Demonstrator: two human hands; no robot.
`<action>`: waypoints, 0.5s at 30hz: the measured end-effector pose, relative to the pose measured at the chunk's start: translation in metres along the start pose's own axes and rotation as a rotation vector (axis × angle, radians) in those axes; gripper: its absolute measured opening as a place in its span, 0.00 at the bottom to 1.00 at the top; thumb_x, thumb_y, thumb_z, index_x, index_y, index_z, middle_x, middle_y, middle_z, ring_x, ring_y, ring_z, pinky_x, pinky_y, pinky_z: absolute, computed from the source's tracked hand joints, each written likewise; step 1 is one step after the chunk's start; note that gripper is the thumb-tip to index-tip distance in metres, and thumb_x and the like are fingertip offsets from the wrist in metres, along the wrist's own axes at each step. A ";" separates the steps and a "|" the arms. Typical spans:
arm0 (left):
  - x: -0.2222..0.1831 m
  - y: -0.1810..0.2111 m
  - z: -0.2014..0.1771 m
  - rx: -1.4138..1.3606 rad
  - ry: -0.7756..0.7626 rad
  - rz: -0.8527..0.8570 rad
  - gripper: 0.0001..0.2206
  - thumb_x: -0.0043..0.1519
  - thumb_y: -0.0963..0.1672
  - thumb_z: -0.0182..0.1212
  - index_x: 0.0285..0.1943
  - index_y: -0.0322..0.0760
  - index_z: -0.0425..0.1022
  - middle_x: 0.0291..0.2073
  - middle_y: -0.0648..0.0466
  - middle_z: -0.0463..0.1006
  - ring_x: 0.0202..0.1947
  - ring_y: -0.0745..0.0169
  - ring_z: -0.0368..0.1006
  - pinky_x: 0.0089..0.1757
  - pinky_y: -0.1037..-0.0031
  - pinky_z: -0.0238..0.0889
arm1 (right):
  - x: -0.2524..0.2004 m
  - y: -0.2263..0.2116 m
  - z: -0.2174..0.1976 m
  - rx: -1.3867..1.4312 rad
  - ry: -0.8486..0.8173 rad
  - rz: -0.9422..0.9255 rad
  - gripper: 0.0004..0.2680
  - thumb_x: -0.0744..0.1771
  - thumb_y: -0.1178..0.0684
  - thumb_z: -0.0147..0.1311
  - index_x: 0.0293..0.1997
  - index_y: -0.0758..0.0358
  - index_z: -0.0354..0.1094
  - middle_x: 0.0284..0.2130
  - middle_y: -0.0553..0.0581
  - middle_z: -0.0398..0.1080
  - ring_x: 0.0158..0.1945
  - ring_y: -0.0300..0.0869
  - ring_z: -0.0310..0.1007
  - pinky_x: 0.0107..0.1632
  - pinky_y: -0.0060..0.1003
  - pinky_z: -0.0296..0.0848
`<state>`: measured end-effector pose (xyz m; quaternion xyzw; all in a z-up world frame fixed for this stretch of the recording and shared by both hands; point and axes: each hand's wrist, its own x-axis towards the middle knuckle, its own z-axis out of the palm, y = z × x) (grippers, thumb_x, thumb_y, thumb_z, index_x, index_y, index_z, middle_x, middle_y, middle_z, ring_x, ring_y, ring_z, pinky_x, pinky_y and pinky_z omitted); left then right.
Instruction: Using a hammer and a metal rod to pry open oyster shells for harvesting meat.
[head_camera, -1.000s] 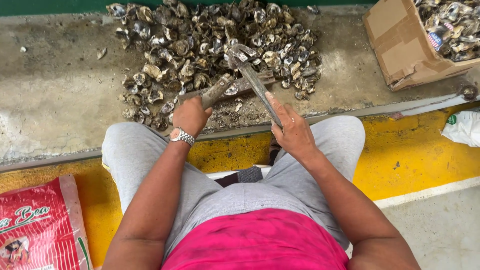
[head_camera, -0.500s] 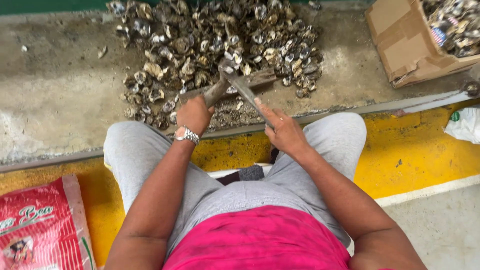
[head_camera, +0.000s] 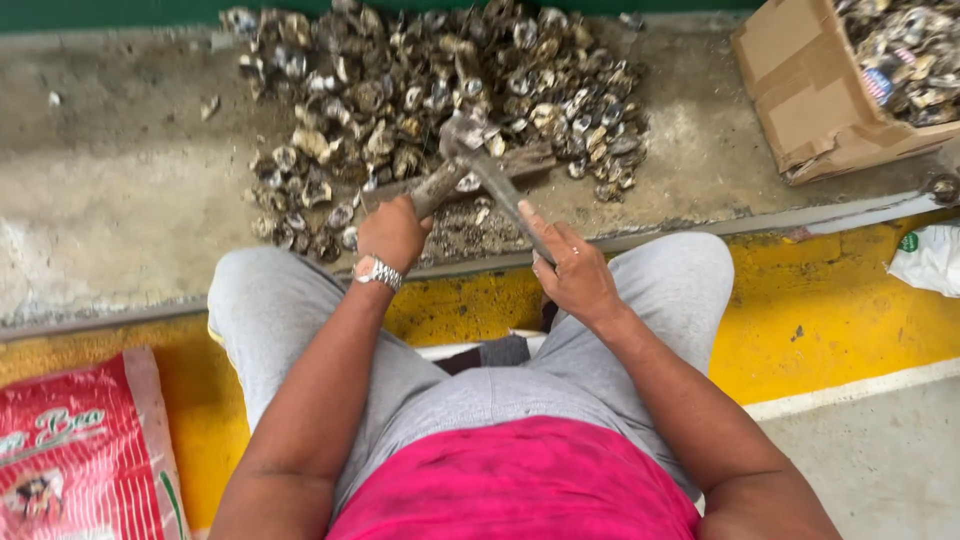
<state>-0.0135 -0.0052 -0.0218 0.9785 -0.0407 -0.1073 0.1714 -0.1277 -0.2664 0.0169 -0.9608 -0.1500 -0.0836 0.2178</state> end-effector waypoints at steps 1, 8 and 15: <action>-0.005 0.001 0.000 0.008 -0.038 -0.013 0.19 0.60 0.53 0.66 0.44 0.34 0.77 0.35 0.42 0.82 0.35 0.47 0.81 0.38 0.60 0.74 | -0.004 0.000 0.003 0.009 -0.002 0.022 0.31 0.66 0.59 0.57 0.77 0.39 0.44 0.38 0.60 0.71 0.32 0.44 0.76 0.36 0.36 0.82; 0.008 -0.004 0.002 0.018 -0.108 -0.012 0.19 0.62 0.54 0.63 0.45 0.34 0.76 0.31 0.46 0.81 0.30 0.57 0.79 0.34 0.65 0.73 | 0.035 -0.033 -0.028 0.217 -0.157 0.323 0.32 0.65 0.61 0.55 0.77 0.39 0.43 0.40 0.59 0.72 0.29 0.43 0.74 0.31 0.37 0.80; 0.009 -0.017 -0.007 -0.189 -0.236 -0.129 0.20 0.62 0.54 0.63 0.53 0.38 0.77 0.28 0.49 0.79 0.29 0.58 0.77 0.33 0.65 0.70 | 0.110 0.037 0.015 0.715 -0.068 0.699 0.22 0.67 0.60 0.50 0.71 0.57 0.52 0.38 0.59 0.71 0.25 0.37 0.70 0.28 0.31 0.75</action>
